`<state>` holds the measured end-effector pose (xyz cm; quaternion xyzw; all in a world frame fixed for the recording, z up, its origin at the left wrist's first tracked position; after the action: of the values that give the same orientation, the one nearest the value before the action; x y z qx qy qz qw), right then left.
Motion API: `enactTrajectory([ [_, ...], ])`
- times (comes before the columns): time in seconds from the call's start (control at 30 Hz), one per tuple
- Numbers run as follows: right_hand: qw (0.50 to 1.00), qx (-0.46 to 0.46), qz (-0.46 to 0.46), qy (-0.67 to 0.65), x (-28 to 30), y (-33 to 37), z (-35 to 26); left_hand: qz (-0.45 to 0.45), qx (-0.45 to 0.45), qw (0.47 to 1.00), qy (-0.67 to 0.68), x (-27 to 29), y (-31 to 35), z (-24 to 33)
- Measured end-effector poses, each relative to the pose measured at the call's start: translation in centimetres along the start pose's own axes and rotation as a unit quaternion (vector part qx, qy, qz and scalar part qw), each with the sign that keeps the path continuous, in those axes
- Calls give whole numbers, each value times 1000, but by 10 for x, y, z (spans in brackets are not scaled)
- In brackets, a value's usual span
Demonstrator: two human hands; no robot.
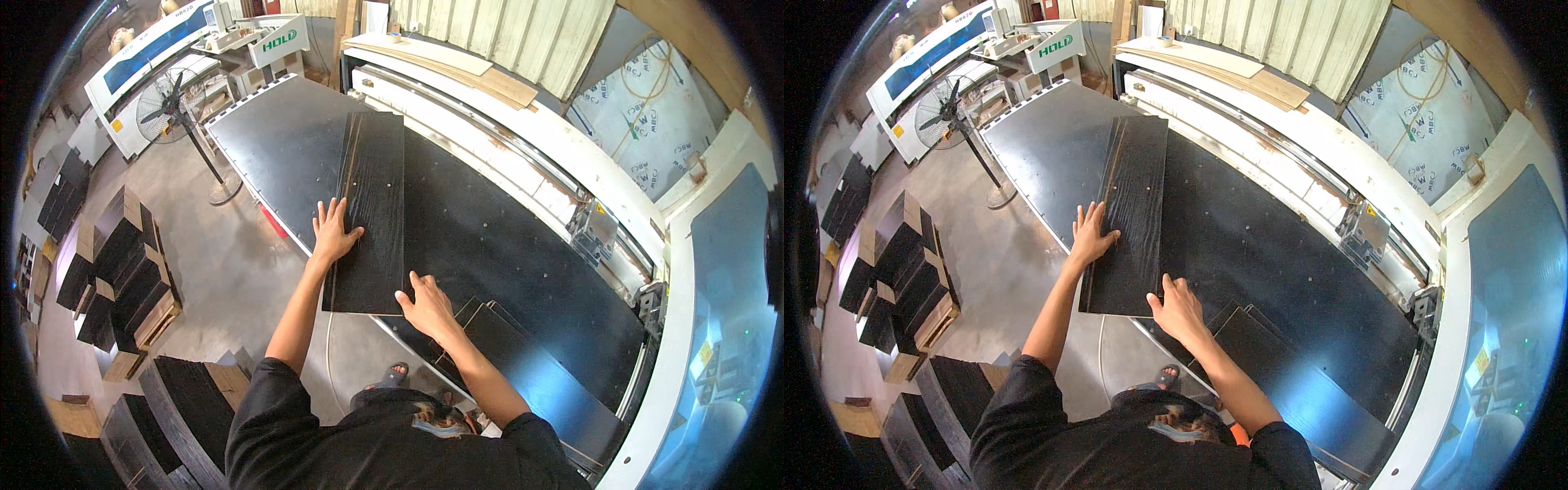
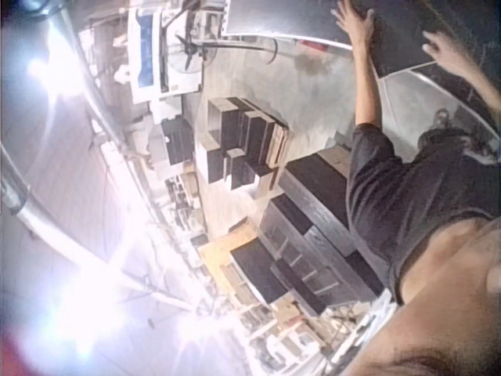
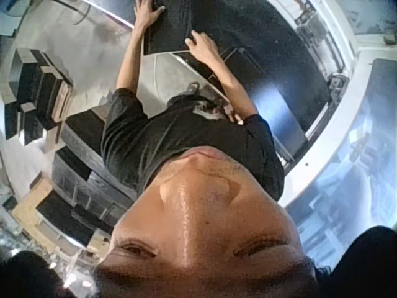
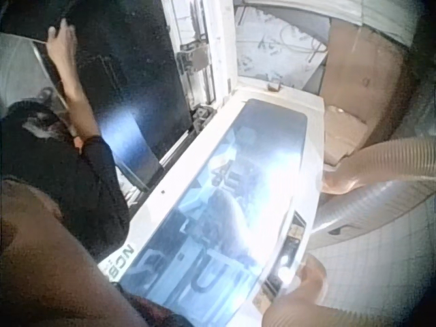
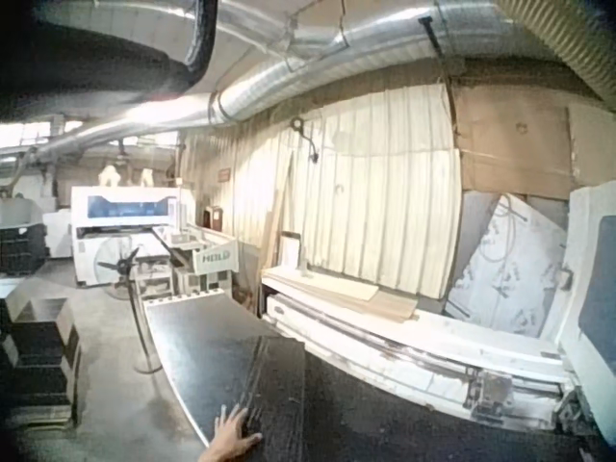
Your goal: The person feeds black wooden panels into an edge-banding machine, uses a yellow scraper tool to clean the edges of the panels, and stacks the completed components onto a pile. They also handle and arrange thin black trim strips while kneeling on the floor.
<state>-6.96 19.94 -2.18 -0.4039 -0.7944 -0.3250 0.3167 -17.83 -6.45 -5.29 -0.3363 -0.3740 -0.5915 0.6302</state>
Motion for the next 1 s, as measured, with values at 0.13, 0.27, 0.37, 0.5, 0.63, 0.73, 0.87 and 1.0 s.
enactTrajectory([
  [0.13,997,-35,-68,1,-18,-7,14,4,-16,998,63,-8,36,0],
  [0.27,998,-18,-25,-52,-26,-6,21,17,-24,986,164,-14,110,-11],
  [0.37,998,10,-8,-69,-32,-12,22,10,-7,983,185,-16,148,1],
  [0.5,997,39,15,-64,-34,-19,27,35,0,980,195,-24,148,2],
  [0.63,996,54,19,-69,-29,-31,29,52,-8,983,176,-28,136,0],
  [0.73,995,61,23,-69,-30,-48,34,59,-8,985,165,-26,122,-1],
  [0.87,996,59,16,-67,-26,-68,40,82,-10,984,157,-26,107,-2],
  [1.0,994,75,12,-79,-15,-56,31,117,-4,992,50,-4,107,16],
])
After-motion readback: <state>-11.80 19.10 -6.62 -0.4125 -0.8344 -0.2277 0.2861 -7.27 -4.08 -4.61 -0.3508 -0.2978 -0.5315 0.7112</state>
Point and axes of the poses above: each hand's wrist, its own y-axis away from the middle knuckle, its own x-axis out of the back of the hand, z = x × y, the point moved 6 cm from there along -y, towards the middle knuckle, and after that the axes turned 14 degrees about -z, right-handed, at the moved point
